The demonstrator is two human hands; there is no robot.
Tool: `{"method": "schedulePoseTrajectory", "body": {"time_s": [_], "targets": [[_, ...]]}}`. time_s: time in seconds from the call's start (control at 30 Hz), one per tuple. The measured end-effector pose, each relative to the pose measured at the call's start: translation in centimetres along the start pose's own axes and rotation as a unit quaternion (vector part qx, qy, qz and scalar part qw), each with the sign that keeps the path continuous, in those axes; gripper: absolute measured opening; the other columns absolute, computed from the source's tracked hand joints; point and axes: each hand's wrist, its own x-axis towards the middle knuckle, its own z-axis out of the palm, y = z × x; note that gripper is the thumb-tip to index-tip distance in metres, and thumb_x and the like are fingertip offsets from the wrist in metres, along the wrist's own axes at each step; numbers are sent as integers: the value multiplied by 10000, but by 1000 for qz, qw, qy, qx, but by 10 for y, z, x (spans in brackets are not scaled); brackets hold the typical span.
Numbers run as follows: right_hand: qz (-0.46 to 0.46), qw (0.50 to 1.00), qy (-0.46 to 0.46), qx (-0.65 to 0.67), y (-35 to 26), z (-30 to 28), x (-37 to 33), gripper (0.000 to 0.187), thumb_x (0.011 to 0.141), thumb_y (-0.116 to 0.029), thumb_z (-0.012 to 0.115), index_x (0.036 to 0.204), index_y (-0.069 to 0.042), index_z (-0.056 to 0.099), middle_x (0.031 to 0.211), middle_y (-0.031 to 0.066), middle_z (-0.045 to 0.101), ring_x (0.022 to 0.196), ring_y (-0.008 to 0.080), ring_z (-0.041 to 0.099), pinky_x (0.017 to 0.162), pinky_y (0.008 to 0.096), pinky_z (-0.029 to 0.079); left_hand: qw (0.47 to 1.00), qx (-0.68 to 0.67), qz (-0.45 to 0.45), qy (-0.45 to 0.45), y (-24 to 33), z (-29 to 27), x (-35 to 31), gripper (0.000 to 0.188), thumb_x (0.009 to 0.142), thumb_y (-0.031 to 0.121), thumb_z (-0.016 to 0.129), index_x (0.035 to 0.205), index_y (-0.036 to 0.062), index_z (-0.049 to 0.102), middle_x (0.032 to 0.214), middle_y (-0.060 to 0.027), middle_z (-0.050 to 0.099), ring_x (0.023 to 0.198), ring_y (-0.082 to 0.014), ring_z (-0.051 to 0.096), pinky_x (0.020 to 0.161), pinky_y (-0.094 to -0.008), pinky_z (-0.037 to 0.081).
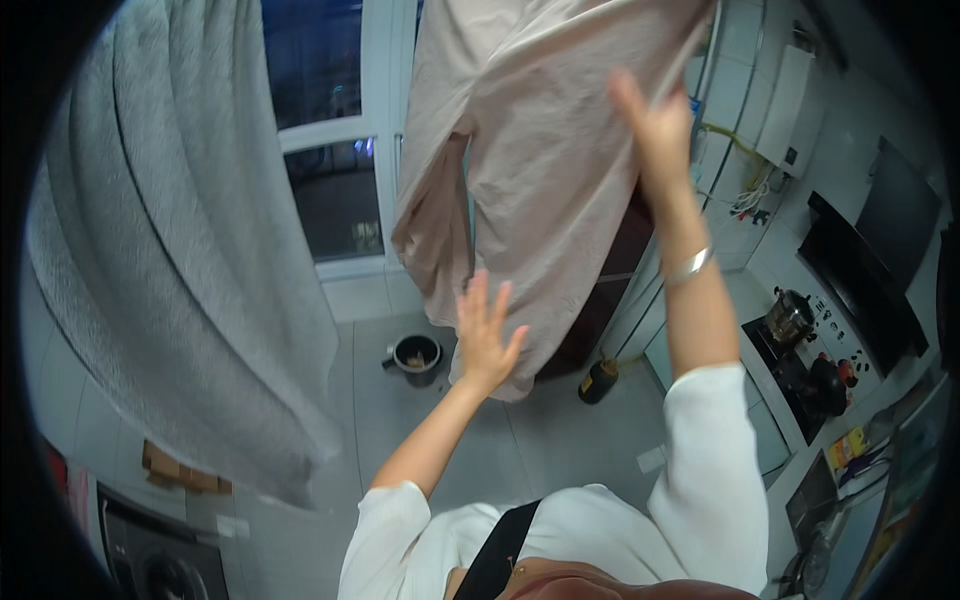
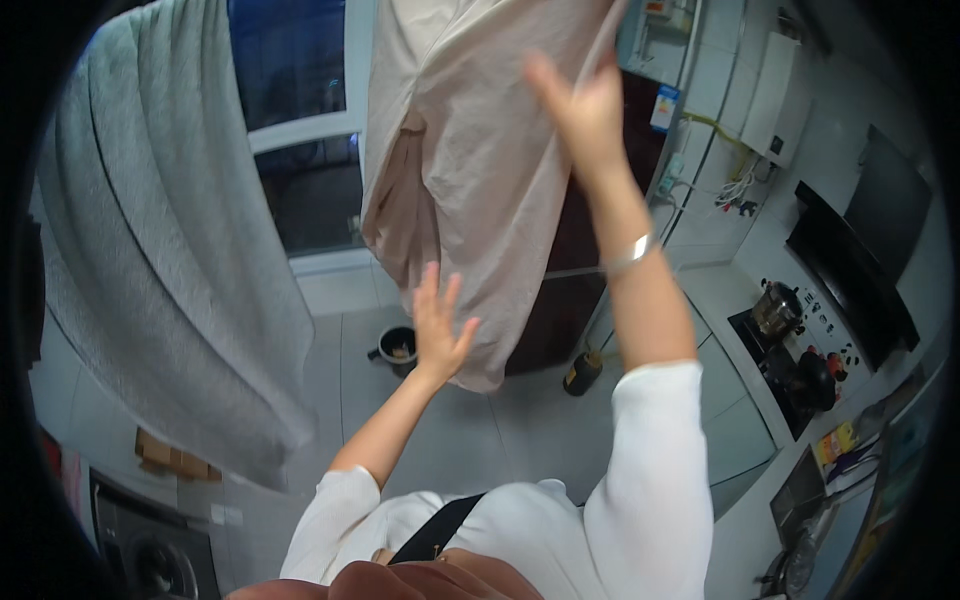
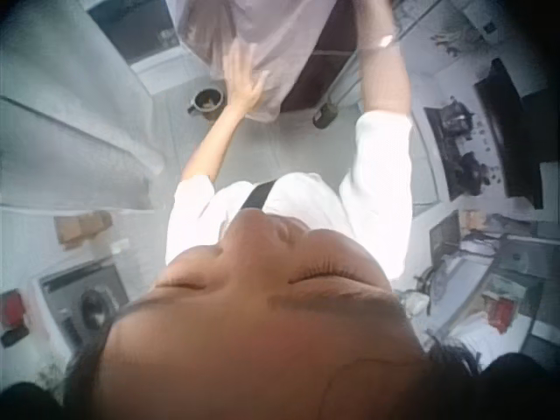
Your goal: The person removes wet clothes from a washing machine, places them on hangers, and hangs them on a drying rack. Items handled include pants, a t-shirt, and a towel.
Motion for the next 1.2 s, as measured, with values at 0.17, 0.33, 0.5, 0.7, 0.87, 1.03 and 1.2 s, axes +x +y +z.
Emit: {"method": "schedulePoseTrajectory", "body": {"time_s": [0.17,0.33,0.5,0.7,0.87,1.03,1.2], "targets": [[502,857,-106,46,51,-35,-270,593,770,-241,695,1221,50,445,1193,101,508,1063,190,490,907,309,398,970,56,17,-236,-4,54,-102,571,837,320,539,1367,241,340,1468,-118,182,1339,-298,206,1060,-523,172],[568,822,-21,-35,46,-58,-507,474,774,-165,658,1153,68,494,1148,123,538,1056,213,498,912,317,381,761,60,-83,-640,-38,35,-301,612,823,375,533,1378,245,311,1482,-101,141,1331,-283,240,1036,-518,253],[717,690,-72,-71,-6,-100,-646,411,717,-172,704,1041,52,588,1041,148,605,972,257,562,836,329,435,653,-32,-350,-671,-57,-55,-443,545,794,388,554,1279,155,469,1294,-166,450,1172,-335,453,978,-408,372],[825,453,-281,-188,-17,-147,-729,374,729,-170,706,1024,39,608,979,119,629,887,222,594,792,314,464,708,57,-590,-384,-37,-214,-533,473,798,345,570,1190,84,534,1061,-182,609,1008,-333,565,867,-400,449],[767,326,-536,-135,-37,-66,-668,372,736,-171,702,1029,38,607,975,115,629,875,210,598,782,309,469,714,60,-675,-177,6,-330,-592,418,795,299,580,1165,104,562,1130,-201,564,1051,-342,535,896,-395,428],[651,292,-699,-52,-80,103,-704,370,743,-171,698,1034,37,605,971,111,630,862,199,601,772,304,475,639,139,-757,-12,62,-436,-673,369,796,306,583,1107,107,579,1109,-185,562,1025,-329,545,887,-388,435],[535,277,-796,54,-136,276,-748,367,750,-172,695,1039,36,603,967,108,630,849,188,604,761,299,481,593,168,-776,133,63,-495,-725,328,789,312,589,1069,140,592,1053,-168,576,983,-313,563,860,-385,449]]}}
